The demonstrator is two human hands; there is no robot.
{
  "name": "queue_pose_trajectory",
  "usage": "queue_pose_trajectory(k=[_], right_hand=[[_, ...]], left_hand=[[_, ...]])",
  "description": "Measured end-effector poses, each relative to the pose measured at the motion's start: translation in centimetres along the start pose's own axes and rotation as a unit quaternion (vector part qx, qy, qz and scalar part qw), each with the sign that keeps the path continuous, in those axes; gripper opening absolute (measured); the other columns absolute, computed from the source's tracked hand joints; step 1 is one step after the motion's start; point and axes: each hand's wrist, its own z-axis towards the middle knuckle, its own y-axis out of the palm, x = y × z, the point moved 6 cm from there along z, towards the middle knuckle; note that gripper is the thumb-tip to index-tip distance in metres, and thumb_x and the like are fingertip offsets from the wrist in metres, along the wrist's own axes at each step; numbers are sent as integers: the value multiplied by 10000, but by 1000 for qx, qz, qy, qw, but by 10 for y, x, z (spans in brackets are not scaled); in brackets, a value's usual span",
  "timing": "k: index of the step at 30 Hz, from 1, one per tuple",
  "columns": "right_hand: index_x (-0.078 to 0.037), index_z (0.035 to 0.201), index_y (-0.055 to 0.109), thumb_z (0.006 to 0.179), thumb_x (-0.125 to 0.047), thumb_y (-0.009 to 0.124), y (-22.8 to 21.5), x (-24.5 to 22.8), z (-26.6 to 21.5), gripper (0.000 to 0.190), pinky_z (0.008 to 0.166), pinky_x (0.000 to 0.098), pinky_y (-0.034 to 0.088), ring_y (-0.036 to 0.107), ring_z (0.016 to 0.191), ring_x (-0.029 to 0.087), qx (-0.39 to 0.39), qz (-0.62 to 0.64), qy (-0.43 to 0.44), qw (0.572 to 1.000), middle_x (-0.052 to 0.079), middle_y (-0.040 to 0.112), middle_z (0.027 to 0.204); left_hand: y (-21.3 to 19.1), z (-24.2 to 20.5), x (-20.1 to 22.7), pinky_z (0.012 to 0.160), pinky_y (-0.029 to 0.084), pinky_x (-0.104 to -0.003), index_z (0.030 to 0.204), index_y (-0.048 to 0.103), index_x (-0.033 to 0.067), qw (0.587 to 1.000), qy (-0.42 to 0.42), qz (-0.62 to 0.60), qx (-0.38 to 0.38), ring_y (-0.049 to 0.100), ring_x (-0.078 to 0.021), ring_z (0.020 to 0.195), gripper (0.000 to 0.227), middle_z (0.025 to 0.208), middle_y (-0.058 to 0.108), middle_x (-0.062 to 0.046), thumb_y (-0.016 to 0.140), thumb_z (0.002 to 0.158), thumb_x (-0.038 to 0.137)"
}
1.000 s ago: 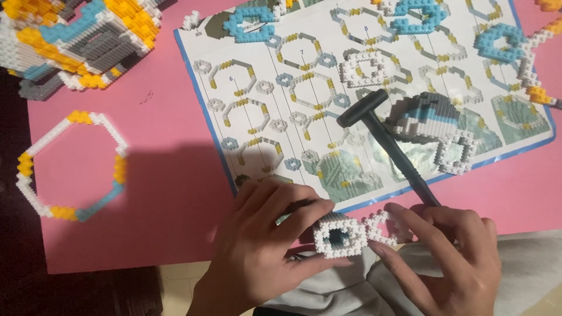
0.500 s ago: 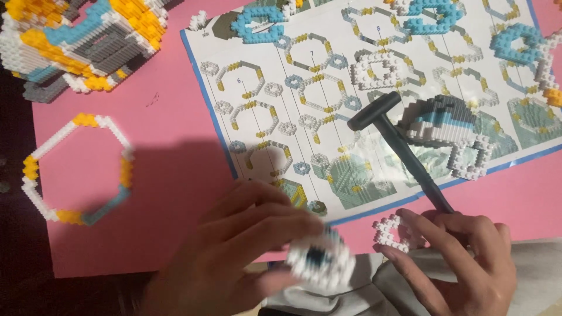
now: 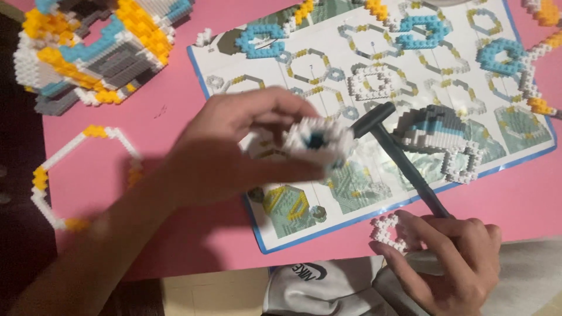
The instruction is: Assembling a 3D model using plastic connector blocks and a toy hammer according to instructions.
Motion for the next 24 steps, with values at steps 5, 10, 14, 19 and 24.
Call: queue_pose_trajectory(k=[5, 10, 14, 19, 24], right_hand=[[-44, 1110, 827, 637, -331, 1013, 4, 8, -3, 583, 897, 388, 362, 480, 774, 183, 26, -32, -36, 998, 26, 592, 818], [-23, 1071, 854, 707, -369, 1001, 9, 13, -10, 524, 885, 422, 376, 461, 746, 206, 72, -66, -71, 993, 10, 550, 721], [-9, 1079, 866, 714, -432, 954, 14, 21, -14, 566, 893, 418, 371, 454, 732, 202, 74, -73, -76, 992, 2, 525, 679], [11, 1040, 868, 726, -416, 979, 15, 26, -18, 542, 879, 430, 386, 464, 729, 220, 99, -81, -95, 987, 15, 547, 678], [12, 1089, 854, 718, -375, 972, 17, 31, -19, 550, 876, 437, 394, 470, 736, 228, 80, -85, -103, 988, 36, 561, 714]], left_hand=[[5, 9, -20, 503, 462, -240, 1189, 706, -33, 996, -82, -40, 23, 607, -112, 566, 616, 759, 714, -44, 797, 799, 434], [0, 4, -25, 479, 398, -224, 1156, 740, -43, 995, -73, -36, 54, 561, -97, 505, 526, 723, 763, -60, 830, 819, 352], [1, 2, -24, 423, 390, -237, 1175, 731, -46, 996, -68, -15, 47, 570, -107, 463, 592, 731, 775, -66, 798, 813, 418], [0, 0, -24, 512, 463, -235, 1206, 715, -45, 996, -67, -32, 49, 634, -121, 572, 543, 772, 772, -78, 808, 839, 345], [-2, 1, -29, 721, 611, -277, 1266, 662, -62, 992, -78, -93, 42, 745, -201, 874, 656, 1011, 778, -168, 786, 811, 394]])
